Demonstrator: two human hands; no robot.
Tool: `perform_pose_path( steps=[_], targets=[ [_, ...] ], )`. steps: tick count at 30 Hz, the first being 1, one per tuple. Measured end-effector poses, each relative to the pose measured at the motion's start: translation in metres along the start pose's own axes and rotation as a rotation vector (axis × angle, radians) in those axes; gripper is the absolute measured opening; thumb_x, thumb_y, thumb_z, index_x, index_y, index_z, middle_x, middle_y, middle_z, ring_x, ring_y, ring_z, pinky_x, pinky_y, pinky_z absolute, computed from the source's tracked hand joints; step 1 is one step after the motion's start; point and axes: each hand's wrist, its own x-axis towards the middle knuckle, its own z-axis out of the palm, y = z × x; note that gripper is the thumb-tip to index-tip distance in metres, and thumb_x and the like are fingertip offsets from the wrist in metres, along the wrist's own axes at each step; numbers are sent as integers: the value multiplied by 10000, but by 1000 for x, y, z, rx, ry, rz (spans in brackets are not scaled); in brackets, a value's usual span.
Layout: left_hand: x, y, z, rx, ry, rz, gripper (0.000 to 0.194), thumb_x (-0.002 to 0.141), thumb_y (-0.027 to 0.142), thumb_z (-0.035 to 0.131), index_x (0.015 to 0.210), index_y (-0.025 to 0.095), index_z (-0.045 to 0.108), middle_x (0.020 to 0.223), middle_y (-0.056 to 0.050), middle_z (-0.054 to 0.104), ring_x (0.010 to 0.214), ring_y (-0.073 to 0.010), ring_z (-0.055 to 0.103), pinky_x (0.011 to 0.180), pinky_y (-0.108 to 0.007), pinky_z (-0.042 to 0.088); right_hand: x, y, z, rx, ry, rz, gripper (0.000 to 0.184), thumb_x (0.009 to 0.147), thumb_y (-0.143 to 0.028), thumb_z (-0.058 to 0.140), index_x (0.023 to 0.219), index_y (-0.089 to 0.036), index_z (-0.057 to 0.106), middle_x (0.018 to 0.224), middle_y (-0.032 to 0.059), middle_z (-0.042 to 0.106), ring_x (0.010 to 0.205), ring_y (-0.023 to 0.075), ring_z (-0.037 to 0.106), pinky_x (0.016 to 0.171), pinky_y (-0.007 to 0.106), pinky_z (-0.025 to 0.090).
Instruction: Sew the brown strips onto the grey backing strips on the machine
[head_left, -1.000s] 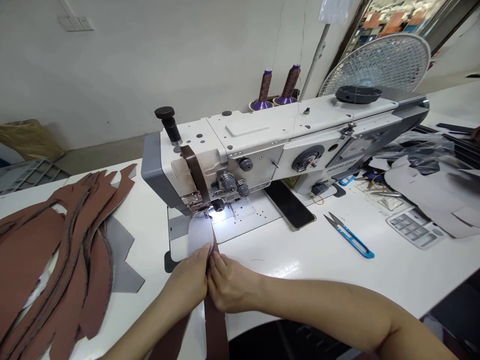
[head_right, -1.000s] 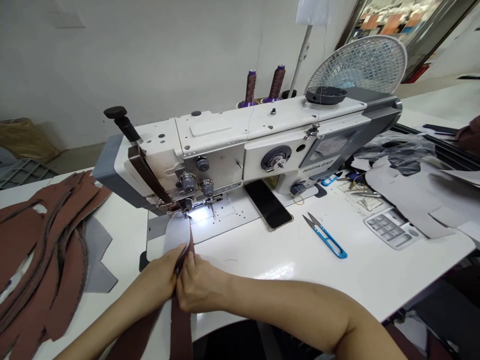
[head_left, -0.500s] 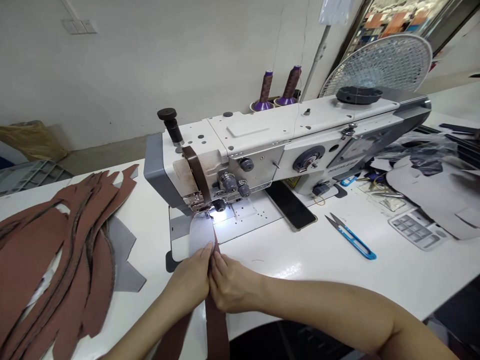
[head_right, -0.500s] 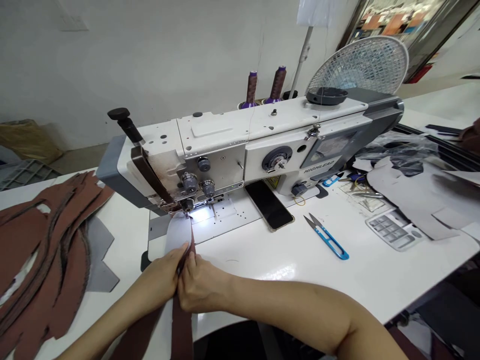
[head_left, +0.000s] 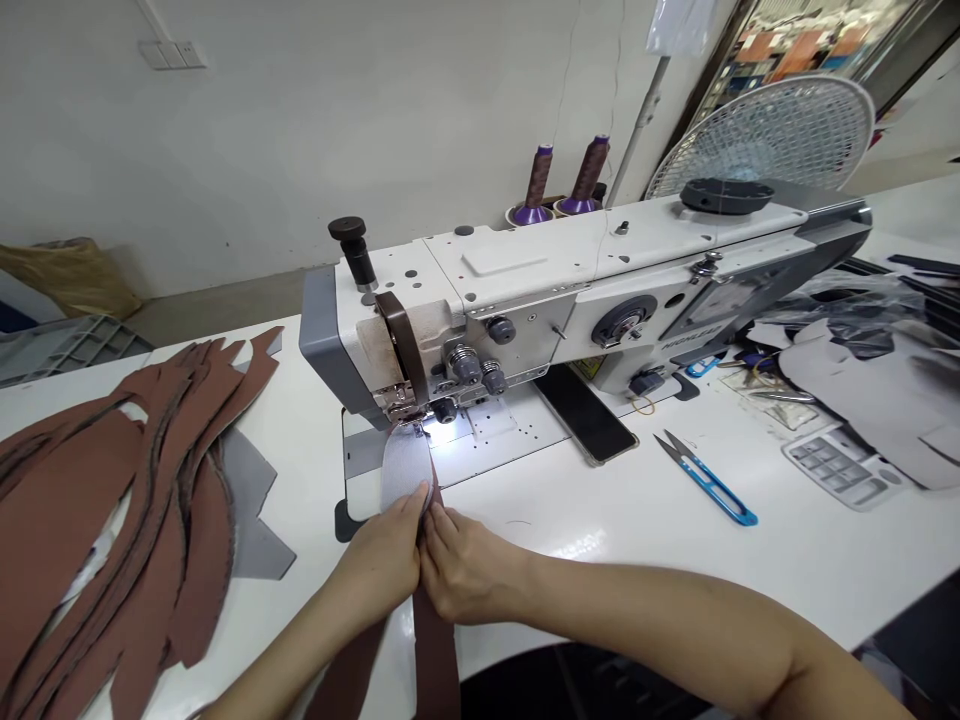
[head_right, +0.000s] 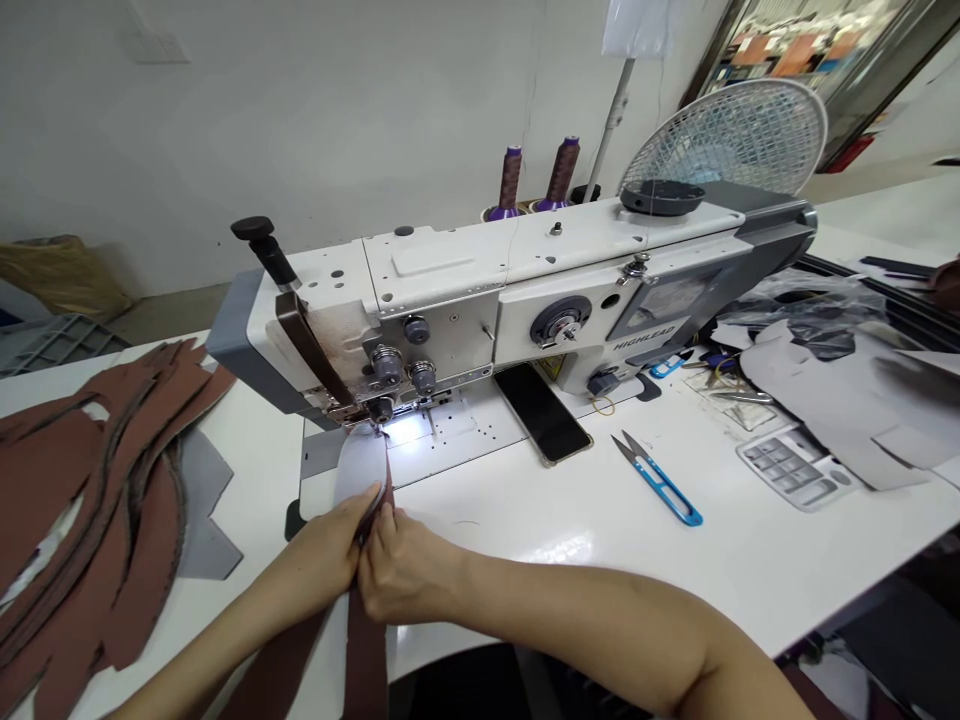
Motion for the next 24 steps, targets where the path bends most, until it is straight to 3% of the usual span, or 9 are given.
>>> perform_pose_path(
  steps=[18,24],
  targets=[
    [2,-1,2,27,-8,32,621,891,113,343,1511,120,297,1489,-122,444,1293,-235,507,1087,-362,393,1,-1,-1,-13,-8,4,245,790,-33,438,811,3,680,815,262,690,749,338,691,650,459,557],
    [6,2,-1,61,-24,9,628,891,114,334,1517,147,289,1470,-112,468,1265,-239,530,1064,-353,407,-3,-1,3,-24,-55,-23,231,798,-51,461,875,36,660,858,292,682,794,343,691,715,492,560]
  ],
)
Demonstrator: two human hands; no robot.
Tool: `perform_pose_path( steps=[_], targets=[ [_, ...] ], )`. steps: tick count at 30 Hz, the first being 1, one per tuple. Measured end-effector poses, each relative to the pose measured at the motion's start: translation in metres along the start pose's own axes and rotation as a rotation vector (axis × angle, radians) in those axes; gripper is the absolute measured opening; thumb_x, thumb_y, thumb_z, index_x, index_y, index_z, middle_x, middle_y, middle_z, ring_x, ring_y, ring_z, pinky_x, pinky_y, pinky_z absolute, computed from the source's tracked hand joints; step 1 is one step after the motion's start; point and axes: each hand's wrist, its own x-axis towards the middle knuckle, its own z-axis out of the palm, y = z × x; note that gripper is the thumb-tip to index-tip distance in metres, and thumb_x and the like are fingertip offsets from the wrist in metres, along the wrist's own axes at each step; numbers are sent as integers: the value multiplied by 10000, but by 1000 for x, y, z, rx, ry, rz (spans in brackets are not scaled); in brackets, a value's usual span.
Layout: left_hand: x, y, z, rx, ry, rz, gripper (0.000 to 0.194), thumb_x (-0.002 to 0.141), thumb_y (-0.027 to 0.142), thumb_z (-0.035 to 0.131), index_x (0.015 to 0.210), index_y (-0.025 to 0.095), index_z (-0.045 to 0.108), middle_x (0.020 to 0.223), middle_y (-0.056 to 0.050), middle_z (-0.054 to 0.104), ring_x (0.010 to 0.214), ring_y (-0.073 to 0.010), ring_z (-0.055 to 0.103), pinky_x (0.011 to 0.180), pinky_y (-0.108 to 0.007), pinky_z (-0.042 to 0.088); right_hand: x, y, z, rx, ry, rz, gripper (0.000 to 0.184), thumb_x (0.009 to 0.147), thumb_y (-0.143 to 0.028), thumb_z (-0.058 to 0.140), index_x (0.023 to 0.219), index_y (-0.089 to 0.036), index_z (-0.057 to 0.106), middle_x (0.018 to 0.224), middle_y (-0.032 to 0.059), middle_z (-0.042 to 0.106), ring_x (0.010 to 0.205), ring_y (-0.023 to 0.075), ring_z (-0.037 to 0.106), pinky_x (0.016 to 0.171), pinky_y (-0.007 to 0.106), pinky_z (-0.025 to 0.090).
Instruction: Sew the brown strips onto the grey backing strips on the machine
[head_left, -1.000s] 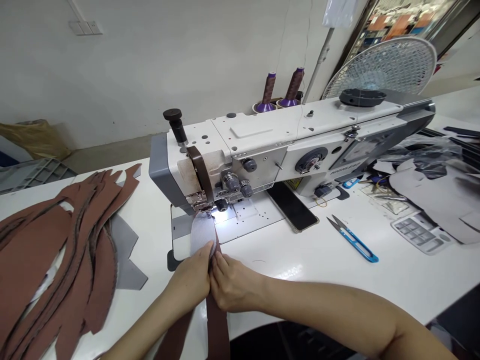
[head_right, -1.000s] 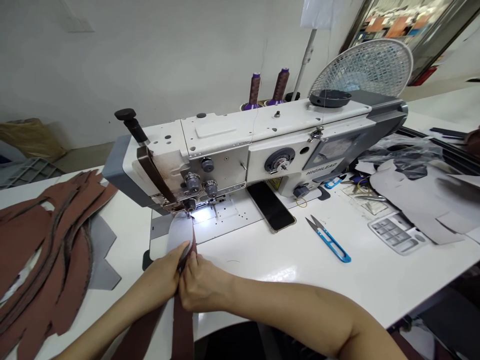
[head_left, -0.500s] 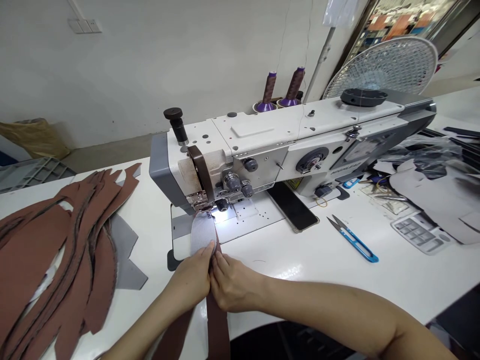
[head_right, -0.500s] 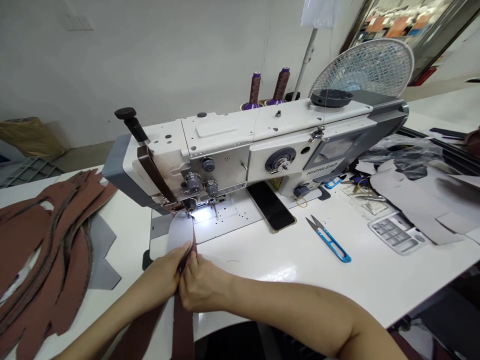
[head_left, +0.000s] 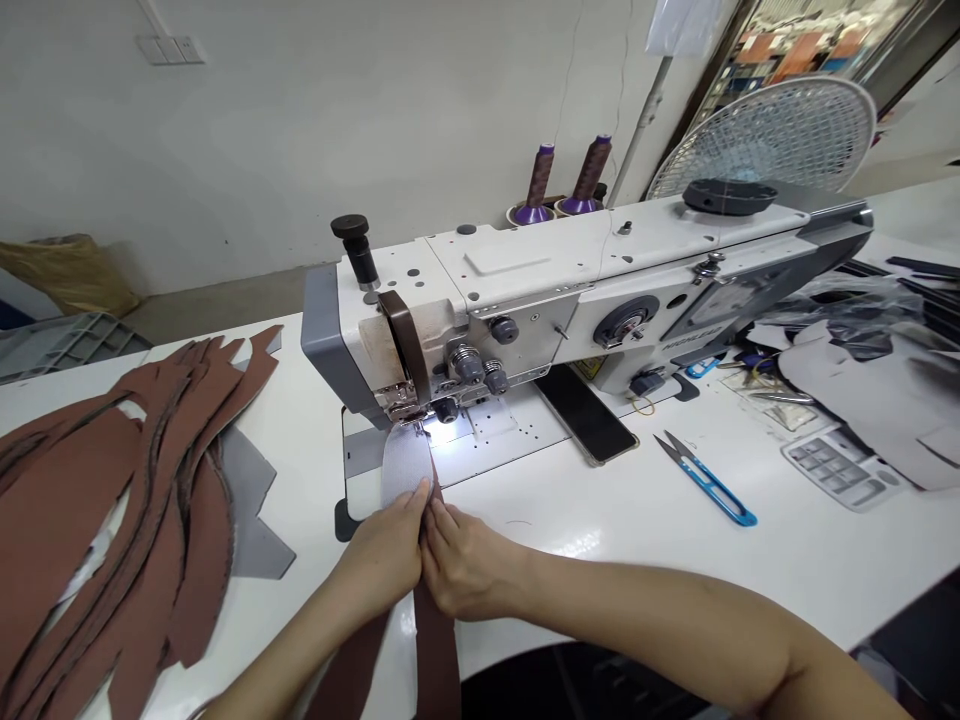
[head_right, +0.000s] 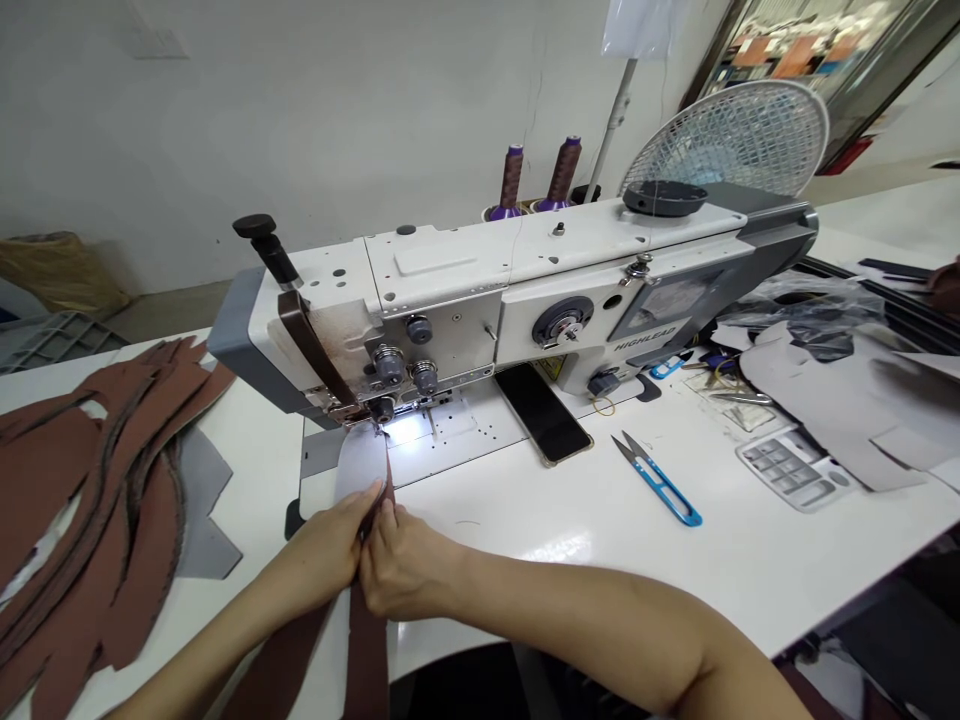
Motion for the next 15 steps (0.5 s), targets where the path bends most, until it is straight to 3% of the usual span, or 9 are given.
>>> perform_pose_path(
  steps=[10,15],
  targets=[
    [14,-5,-5,-85,84,35,601,879,96,348,1477,155,377,1393,-123,538,1227,-230,555,1050,-345,413,0,8,12,-43,10,17,269,829,-77,450,927,63,658,941,308,678,882,348,693,853,525,545],
    [23,-7,-10,-78,101,26,626,846,57,353,1466,133,383,1412,-129,515,1273,-219,511,1072,-328,382,2,5,11,-100,7,44,287,822,-64,438,959,62,657,964,293,685,905,349,697,842,515,554]
  ],
)
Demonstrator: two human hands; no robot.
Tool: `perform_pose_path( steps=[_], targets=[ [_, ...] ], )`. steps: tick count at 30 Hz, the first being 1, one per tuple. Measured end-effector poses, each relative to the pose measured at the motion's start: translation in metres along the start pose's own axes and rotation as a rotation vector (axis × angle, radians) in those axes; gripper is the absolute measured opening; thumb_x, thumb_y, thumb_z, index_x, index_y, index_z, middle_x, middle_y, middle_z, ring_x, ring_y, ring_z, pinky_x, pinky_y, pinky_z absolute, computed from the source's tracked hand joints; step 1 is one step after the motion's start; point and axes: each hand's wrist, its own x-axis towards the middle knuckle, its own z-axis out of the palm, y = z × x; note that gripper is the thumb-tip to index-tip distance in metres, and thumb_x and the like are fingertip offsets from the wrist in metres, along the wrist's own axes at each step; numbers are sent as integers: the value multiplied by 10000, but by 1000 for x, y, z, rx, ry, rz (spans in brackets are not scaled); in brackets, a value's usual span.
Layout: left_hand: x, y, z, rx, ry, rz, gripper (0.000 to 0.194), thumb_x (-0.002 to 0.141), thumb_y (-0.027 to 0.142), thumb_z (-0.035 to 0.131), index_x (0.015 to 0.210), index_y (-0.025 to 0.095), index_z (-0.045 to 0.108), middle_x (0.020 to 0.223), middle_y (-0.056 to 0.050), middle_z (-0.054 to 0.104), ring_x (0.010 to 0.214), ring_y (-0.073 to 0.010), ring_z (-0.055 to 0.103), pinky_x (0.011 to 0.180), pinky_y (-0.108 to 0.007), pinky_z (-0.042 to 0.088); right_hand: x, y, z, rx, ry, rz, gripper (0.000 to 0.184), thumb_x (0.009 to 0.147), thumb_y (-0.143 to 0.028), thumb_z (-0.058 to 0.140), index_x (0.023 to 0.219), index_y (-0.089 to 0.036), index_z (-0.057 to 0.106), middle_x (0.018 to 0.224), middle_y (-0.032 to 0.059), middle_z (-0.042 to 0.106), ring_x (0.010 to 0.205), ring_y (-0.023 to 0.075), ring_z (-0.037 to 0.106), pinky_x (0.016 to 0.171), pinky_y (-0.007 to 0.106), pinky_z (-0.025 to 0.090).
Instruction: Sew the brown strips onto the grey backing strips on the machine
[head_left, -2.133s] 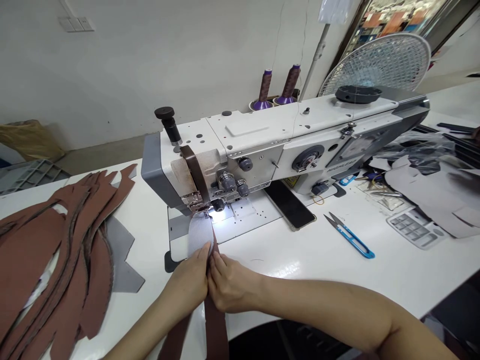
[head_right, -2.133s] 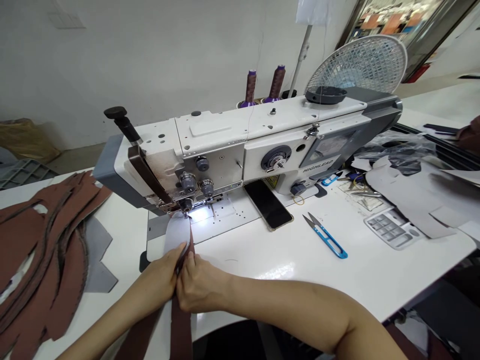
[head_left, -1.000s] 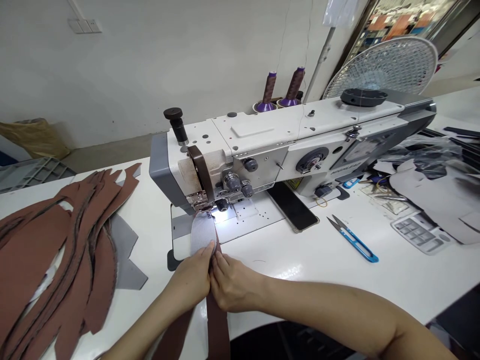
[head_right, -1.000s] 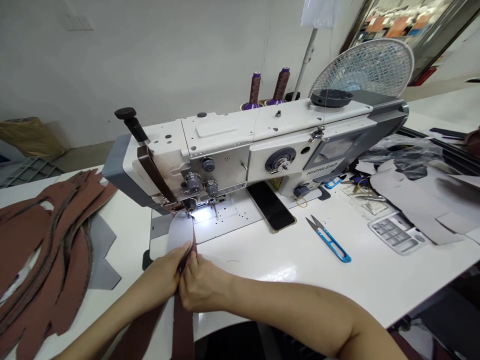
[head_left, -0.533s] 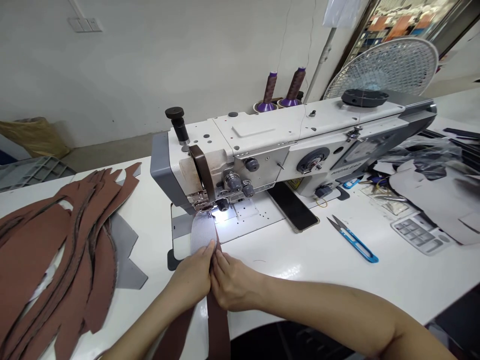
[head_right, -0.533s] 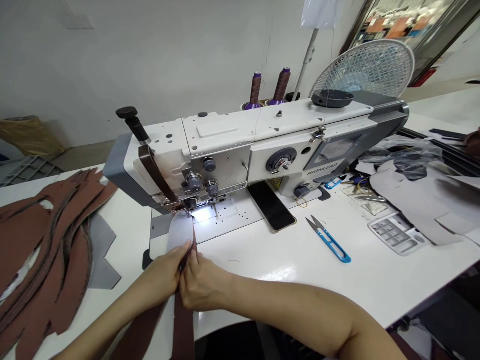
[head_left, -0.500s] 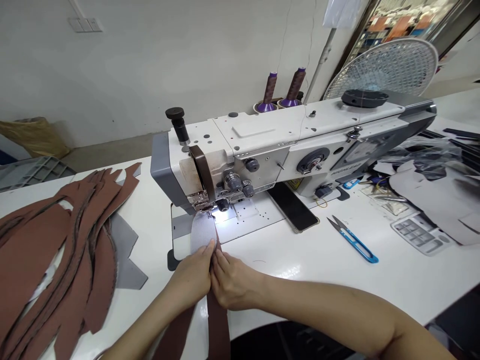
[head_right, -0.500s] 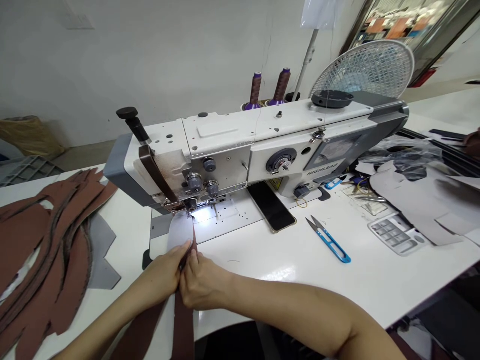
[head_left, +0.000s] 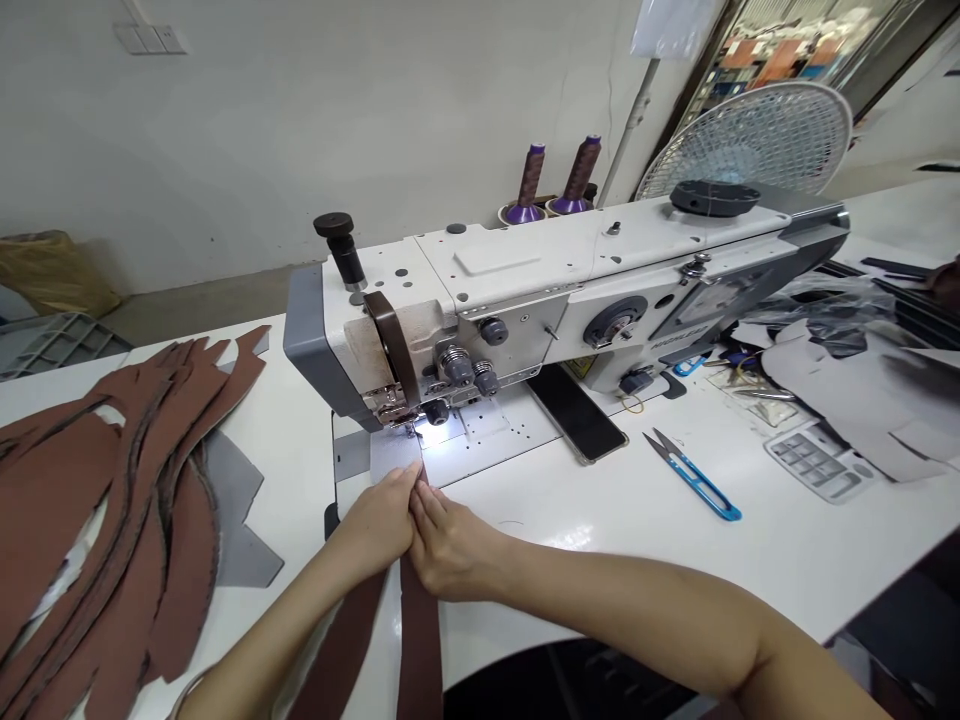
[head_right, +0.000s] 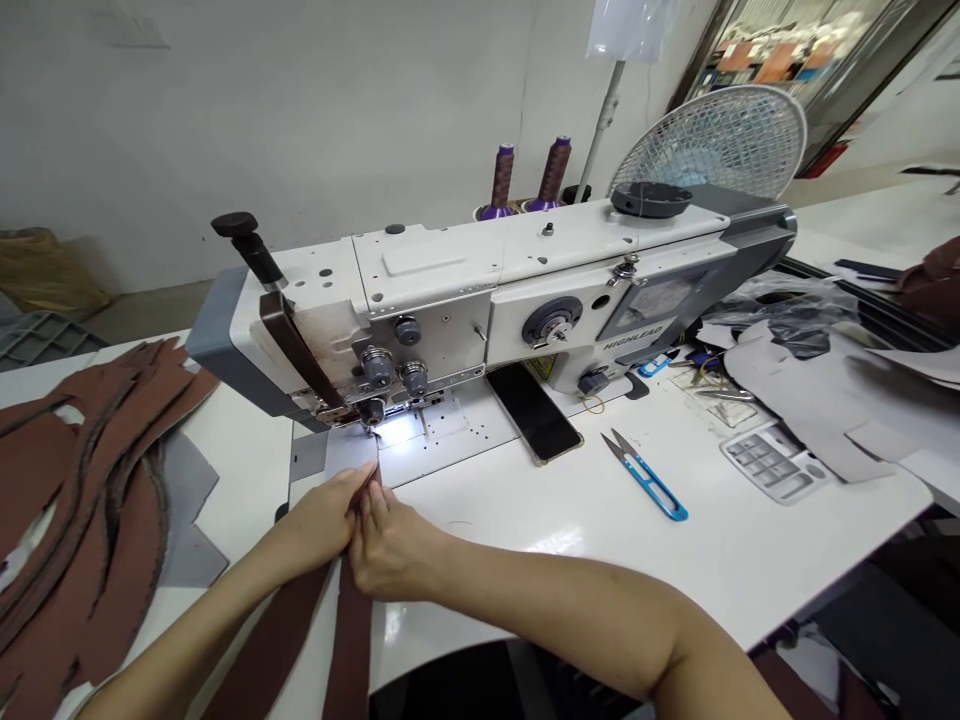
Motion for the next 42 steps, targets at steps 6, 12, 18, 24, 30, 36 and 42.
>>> perform_pose_path(
  steps=[6,12,18,24,30,36,42],
  targets=[
    [-2,6,-2,85,-21,-54,663,833,69,370,1492,109,315,1388,-156,513,1251,-242,520,1037,-333,398,-3,-11,-11,57,13,-13,268,777,-50,463,930,58,655,898,289,692,848,360,706,724,497,580],
    [-2,7,-2,154,-36,-67,649,851,100,350,1497,147,311,1338,-152,530,1166,-265,569,967,-368,432,-2,-8,-10,81,-14,-28,259,789,-69,485,935,79,639,869,314,678,830,368,704,697,494,578],
    [-3,8,-4,162,-38,-48,638,872,114,315,1509,106,283,1283,-165,547,1132,-272,584,924,-372,457,-4,-10,-4,85,-78,-35,291,820,-73,459,991,88,631,917,324,671,874,352,698,758,513,576],
    [-7,9,-5,171,-49,-54,624,879,101,297,1504,102,293,1327,-167,527,1151,-274,576,941,-379,457,-1,-7,0,50,14,29,299,794,-63,435,948,71,654,902,294,687,858,346,702,743,478,588],
    [-5,9,-5,147,-51,-56,627,862,68,315,1488,112,327,1344,-157,526,1213,-255,539,1021,-361,417,2,-4,2,42,19,16,298,799,-70,430,931,75,655,911,305,682,868,356,701,782,498,575],
    [2,9,-5,138,-28,-55,575,883,52,306,1455,64,364,1329,-165,537,1231,-226,529,1041,-319,397,1,-2,4,58,-11,2,286,825,-58,444,961,88,648,924,314,677,887,358,697,820,525,567],
    [8,6,-3,119,22,-37,567,871,39,330,1433,74,397,1298,-162,558,1194,-226,556,1031,-324,412,-1,-2,10,85,-66,-11,299,848,-68,467,1018,120,628,958,344,659,921,364,691,855,542,562]
  ],
)
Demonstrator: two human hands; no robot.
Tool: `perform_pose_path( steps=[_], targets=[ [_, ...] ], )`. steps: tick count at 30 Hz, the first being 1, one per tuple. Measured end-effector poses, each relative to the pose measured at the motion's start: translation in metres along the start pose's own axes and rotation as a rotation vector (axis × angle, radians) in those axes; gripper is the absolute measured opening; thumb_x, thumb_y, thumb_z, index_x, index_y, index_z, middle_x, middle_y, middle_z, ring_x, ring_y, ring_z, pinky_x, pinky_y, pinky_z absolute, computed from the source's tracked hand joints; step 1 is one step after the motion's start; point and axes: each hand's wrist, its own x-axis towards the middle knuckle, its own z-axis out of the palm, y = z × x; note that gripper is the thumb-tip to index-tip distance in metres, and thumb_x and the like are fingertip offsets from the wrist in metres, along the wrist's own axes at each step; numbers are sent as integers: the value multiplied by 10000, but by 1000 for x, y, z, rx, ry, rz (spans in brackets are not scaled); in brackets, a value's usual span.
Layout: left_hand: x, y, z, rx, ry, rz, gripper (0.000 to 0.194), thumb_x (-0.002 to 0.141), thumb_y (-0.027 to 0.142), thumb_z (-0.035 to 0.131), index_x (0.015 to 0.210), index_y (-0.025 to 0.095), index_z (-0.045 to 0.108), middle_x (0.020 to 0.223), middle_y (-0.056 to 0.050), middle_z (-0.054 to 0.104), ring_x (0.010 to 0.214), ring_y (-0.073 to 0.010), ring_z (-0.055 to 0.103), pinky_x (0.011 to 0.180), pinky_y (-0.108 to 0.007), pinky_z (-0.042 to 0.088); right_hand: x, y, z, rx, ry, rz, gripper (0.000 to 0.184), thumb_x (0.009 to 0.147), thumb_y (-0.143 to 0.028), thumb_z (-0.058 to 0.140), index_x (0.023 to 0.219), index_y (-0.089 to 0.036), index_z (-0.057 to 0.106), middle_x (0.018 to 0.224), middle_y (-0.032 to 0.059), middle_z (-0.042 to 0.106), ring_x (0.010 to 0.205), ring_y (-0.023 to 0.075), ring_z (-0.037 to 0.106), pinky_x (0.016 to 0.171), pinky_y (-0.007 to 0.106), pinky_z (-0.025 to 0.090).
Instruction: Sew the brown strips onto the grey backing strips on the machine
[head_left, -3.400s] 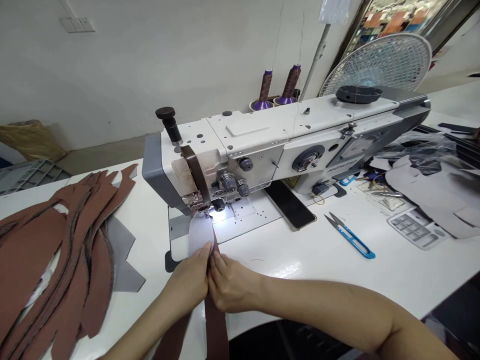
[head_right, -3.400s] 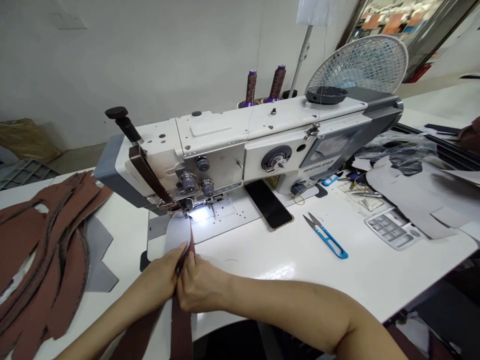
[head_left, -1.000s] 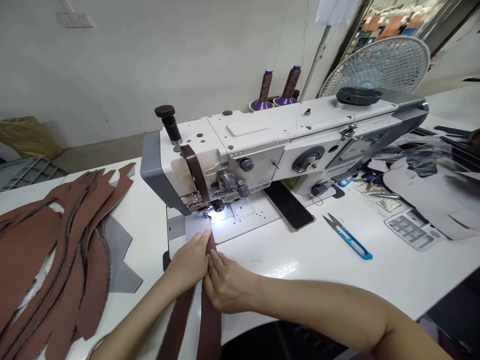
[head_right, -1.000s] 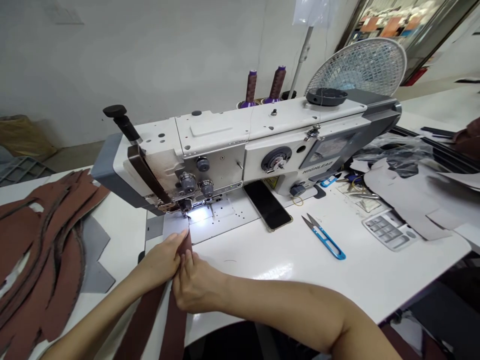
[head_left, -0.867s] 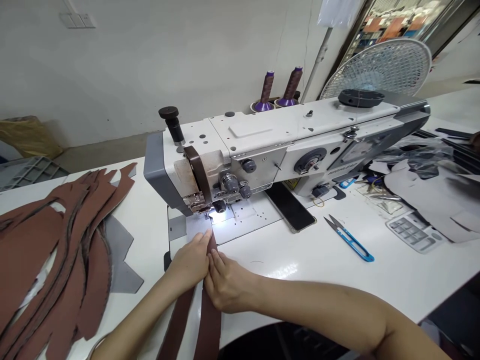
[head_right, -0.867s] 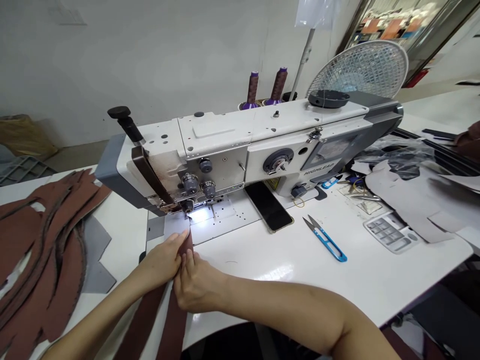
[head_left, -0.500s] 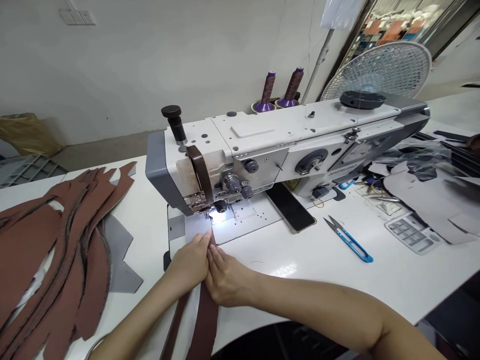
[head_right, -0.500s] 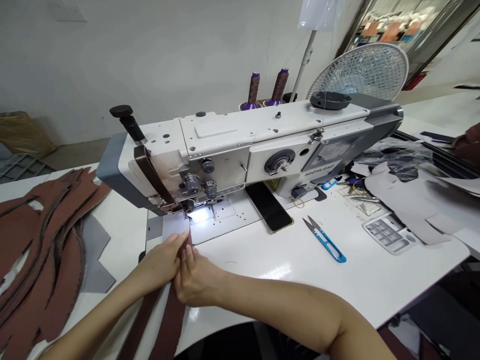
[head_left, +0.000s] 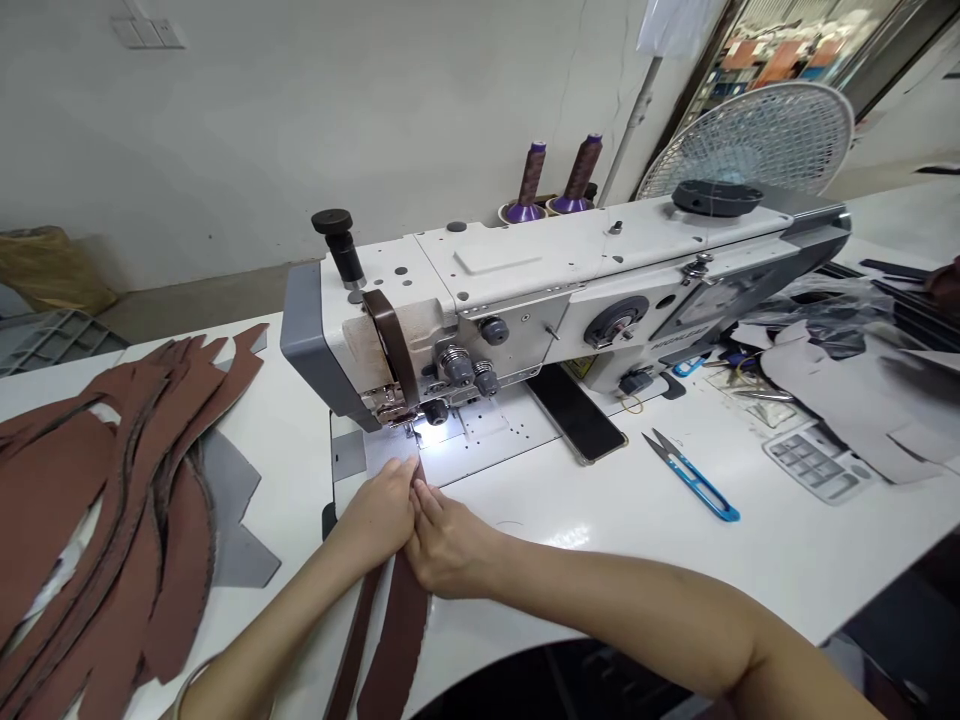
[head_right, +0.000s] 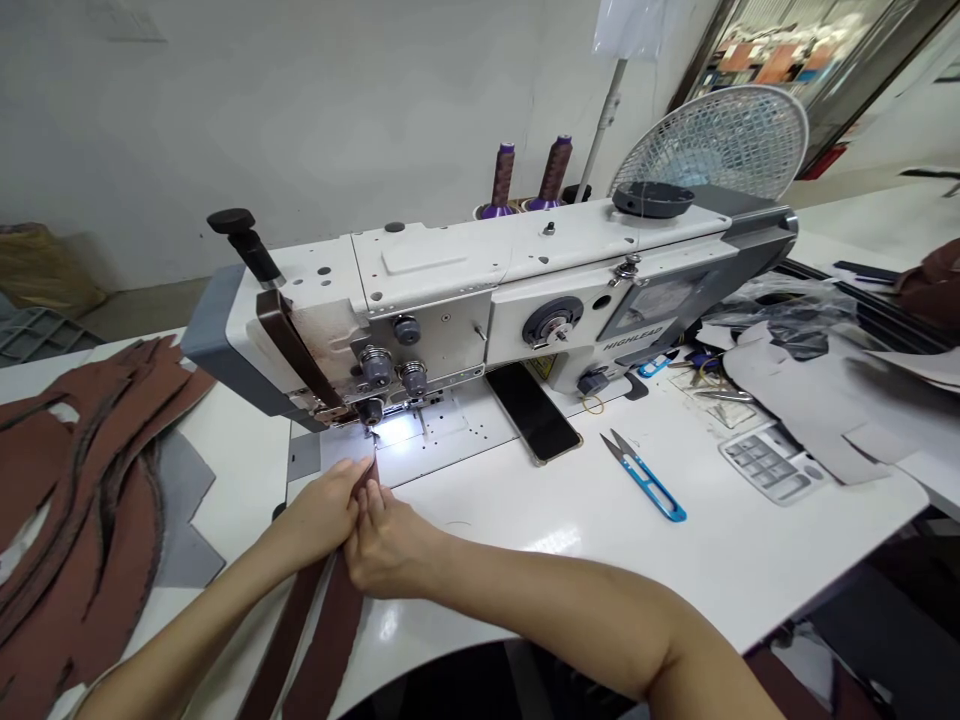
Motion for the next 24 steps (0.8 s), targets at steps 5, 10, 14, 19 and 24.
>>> perform_pose_path(
  steps=[5,10,14,19,24],
  targets=[
    [-1,1,0,23,4,6,574,872,32,310,1436,103,392,1260,-147,570,1153,-218,576,999,-319,432,-1,5,0,-22,-5,11,307,855,-57,440,1028,100,639,994,333,661,937,356,687,852,537,563],
    [-1,1,-2,68,-16,2,567,882,50,311,1441,102,384,1218,-149,578,1103,-232,595,956,-338,451,1,8,-2,-10,-45,-3,311,865,-51,452,1050,142,611,1035,386,623,963,366,677,861,539,551],
    [-1,2,-3,104,-14,-6,554,883,64,319,1430,112,396,1201,-148,579,1094,-246,598,935,-357,453,1,3,-3,-38,29,30,294,829,-51,448,986,112,636,958,350,657,894,374,689,787,535,566],
    [-2,3,-4,135,-34,-8,552,887,61,298,1426,125,400,1168,-126,578,1055,-234,602,911,-339,452,3,2,-2,-57,58,51,302,809,-49,432,960,93,650,959,343,661,886,356,689,800,526,556],
    [-5,9,-9,182,-59,-40,547,898,71,301,1436,119,384,1188,-121,569,1085,-229,588,914,-320,441,4,-6,-5,-97,79,45,300,792,-62,432,931,75,661,891,317,678,830,362,693,719,527,567]
  ],
)
